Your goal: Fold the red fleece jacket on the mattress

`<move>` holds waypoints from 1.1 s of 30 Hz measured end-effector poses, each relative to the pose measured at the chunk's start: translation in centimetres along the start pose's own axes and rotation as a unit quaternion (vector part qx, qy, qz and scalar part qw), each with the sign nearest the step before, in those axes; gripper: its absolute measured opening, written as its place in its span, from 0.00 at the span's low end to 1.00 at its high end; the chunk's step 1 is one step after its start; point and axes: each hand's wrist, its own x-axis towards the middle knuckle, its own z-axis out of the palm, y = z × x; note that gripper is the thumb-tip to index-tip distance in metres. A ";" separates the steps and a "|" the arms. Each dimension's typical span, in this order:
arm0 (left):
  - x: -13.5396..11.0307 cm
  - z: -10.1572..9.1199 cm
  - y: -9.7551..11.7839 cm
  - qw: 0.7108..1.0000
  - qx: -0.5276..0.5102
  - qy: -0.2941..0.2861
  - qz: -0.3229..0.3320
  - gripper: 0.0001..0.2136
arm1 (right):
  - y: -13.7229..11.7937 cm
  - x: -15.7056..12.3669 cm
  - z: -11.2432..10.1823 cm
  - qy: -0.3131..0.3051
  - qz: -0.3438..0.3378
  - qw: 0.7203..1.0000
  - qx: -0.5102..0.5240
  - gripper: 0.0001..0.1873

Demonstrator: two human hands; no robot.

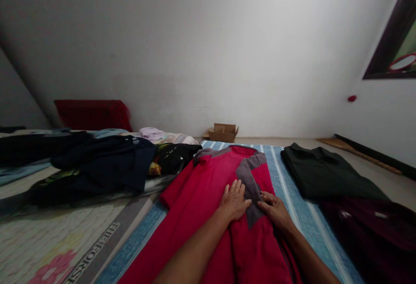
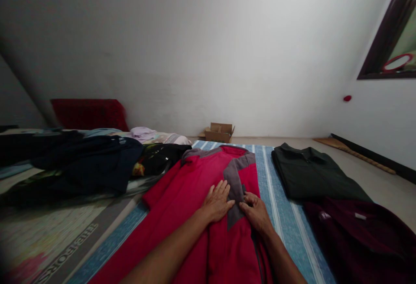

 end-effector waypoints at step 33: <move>0.5 -0.5 0.6 1.000 -0.005 -0.023 -0.016 0.36 | -4.0 -9.7 -0.6 0.085 0.093 0.968 -0.217 0.16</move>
